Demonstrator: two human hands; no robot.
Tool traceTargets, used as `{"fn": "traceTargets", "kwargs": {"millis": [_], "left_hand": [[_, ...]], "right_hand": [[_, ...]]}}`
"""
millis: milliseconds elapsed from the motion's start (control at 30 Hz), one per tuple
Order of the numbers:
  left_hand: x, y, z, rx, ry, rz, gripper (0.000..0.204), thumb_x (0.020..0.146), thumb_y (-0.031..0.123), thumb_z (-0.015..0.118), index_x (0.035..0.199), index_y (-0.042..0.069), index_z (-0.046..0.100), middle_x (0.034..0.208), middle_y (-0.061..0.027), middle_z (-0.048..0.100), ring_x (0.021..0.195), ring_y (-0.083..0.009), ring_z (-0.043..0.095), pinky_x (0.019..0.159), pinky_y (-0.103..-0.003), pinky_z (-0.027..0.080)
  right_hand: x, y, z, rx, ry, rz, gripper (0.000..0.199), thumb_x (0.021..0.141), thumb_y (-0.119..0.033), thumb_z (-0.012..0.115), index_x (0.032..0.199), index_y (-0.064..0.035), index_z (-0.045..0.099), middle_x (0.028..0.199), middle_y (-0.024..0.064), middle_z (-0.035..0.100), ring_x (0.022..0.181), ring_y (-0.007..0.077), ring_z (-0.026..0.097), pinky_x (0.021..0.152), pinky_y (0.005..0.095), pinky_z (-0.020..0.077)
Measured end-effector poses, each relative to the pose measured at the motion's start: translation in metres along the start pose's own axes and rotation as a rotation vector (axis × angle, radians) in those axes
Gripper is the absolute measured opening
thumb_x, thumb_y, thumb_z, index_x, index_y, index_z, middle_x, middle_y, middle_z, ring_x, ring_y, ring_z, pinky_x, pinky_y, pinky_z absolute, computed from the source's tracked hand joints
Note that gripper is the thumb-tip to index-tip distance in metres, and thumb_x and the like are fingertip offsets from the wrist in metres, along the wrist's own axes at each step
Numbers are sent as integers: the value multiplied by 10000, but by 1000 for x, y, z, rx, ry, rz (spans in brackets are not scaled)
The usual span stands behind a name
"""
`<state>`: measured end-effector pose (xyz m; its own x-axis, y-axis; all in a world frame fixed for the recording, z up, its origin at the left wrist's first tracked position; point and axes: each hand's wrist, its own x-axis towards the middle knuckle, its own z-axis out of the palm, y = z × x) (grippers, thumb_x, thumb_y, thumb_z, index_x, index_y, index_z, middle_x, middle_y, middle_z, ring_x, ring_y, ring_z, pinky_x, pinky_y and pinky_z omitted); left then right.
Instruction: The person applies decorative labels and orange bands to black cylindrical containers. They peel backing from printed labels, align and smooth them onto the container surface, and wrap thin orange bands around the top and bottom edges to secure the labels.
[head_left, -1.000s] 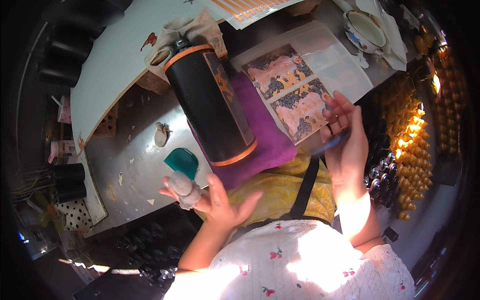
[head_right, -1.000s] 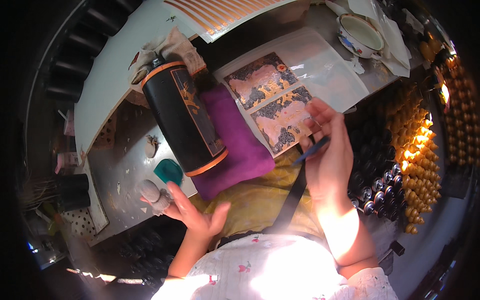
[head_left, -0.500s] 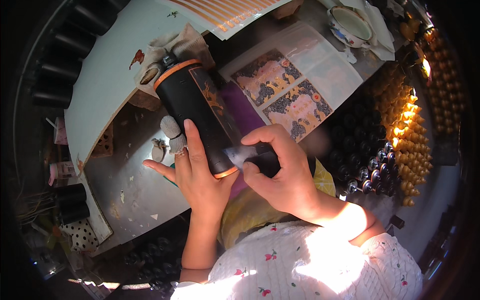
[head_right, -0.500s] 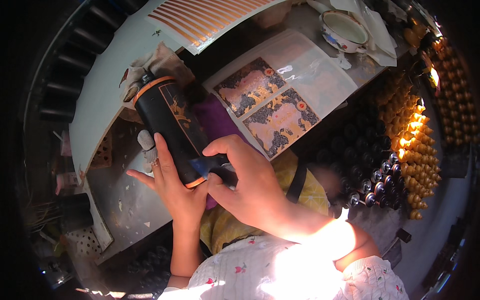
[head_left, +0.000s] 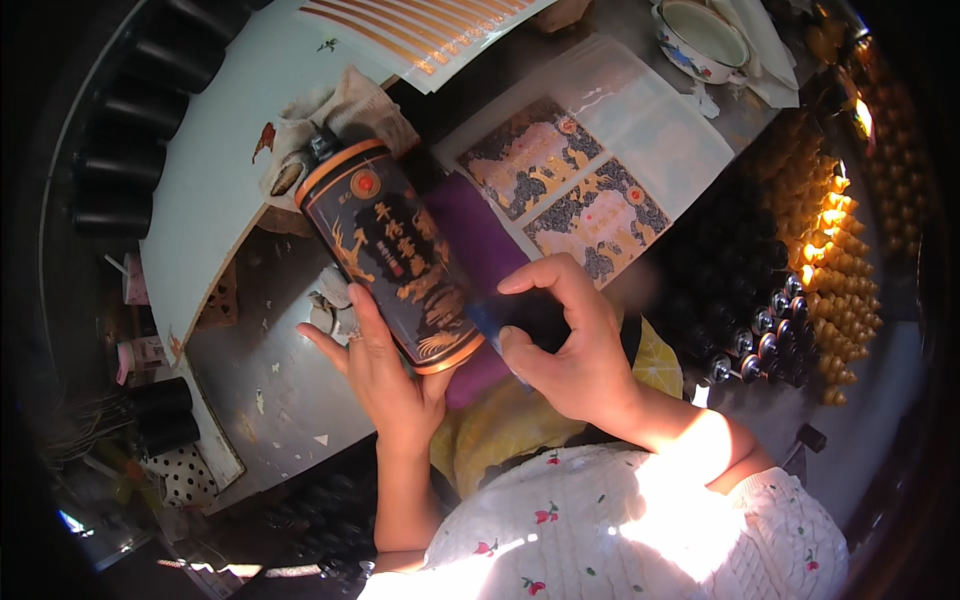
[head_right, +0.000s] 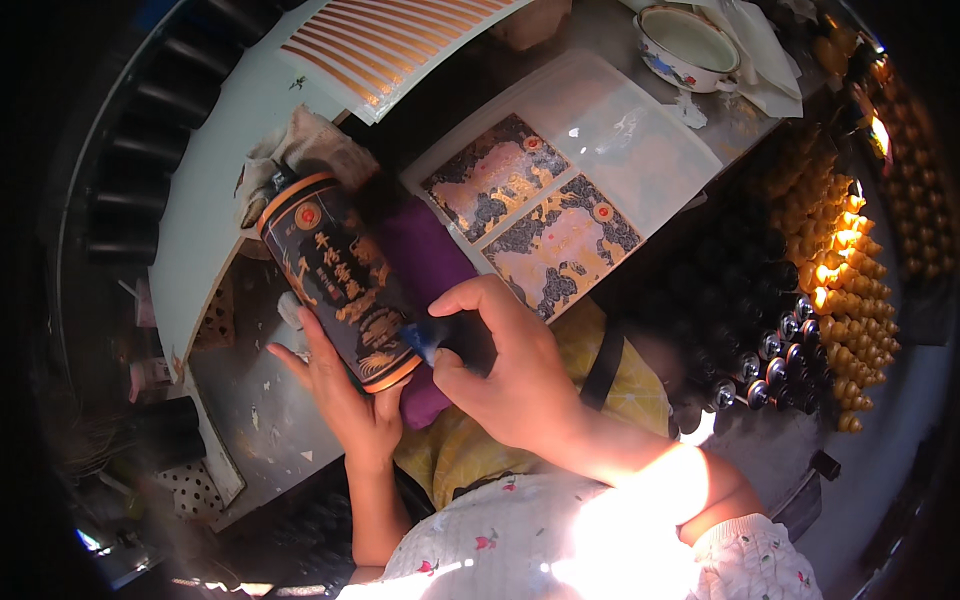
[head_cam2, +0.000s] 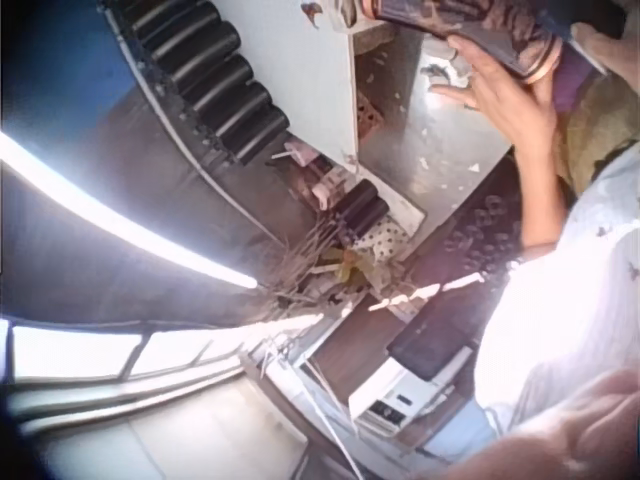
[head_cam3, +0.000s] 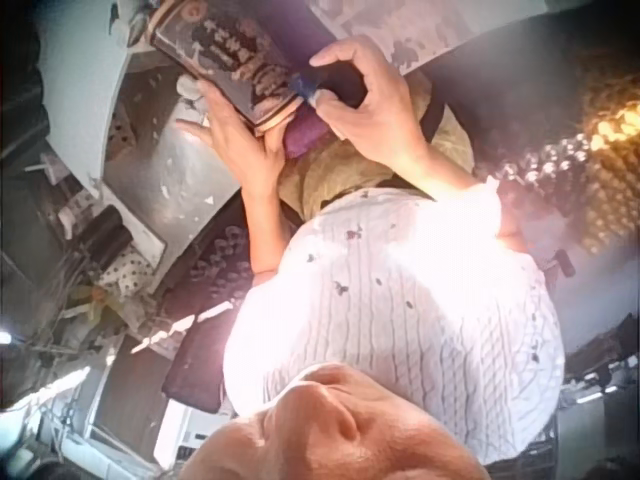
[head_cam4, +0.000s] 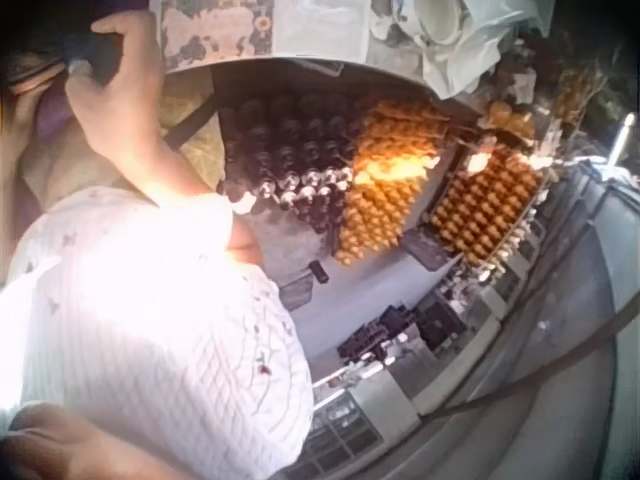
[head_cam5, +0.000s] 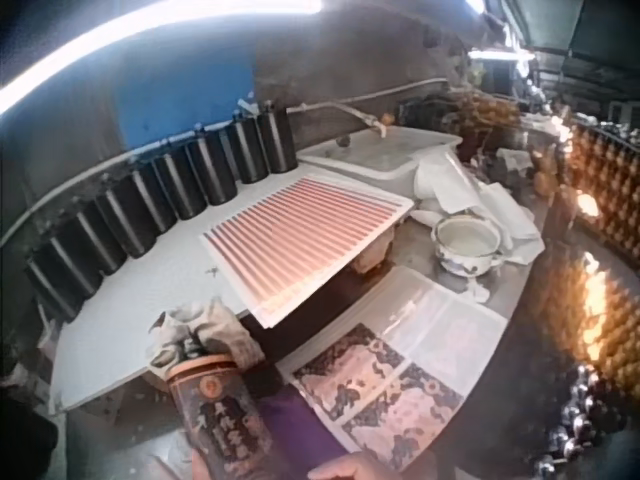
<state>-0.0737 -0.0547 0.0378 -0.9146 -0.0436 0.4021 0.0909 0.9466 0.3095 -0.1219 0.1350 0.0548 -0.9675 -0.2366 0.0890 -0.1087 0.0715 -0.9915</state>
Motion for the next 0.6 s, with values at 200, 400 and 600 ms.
{"fn": "traceTargets", "kwargs": {"millis": [200,400,600], "left_hand": [[3,14,4,-90,150,97,1002,869,417,732,1571,-56,195,1622,-220,278,1508,-426,240,1196,-653,-38],[-16,-6,7,-81,-25,-36,959,907,492,672,1532,-109,261,1541,-252,408,1469,-424,326,1205,-638,-10],[-1,4,4,75,120,102,892,972,493,572,1537,-111,238,1586,-287,324,1507,-410,266,1203,-636,-8]], "right_hand": [[2,1,-2,31,-13,-40,330,777,35,654,1093,-7,569,1036,115,607,995,237,622,904,324,479],[1,5,-6,49,9,-4,330,782,36,649,1101,-4,573,1026,120,613,995,244,627,901,327,482],[-1,12,-3,105,8,2,319,779,60,641,1087,0,584,1014,86,594,970,168,599,891,283,469]]}}
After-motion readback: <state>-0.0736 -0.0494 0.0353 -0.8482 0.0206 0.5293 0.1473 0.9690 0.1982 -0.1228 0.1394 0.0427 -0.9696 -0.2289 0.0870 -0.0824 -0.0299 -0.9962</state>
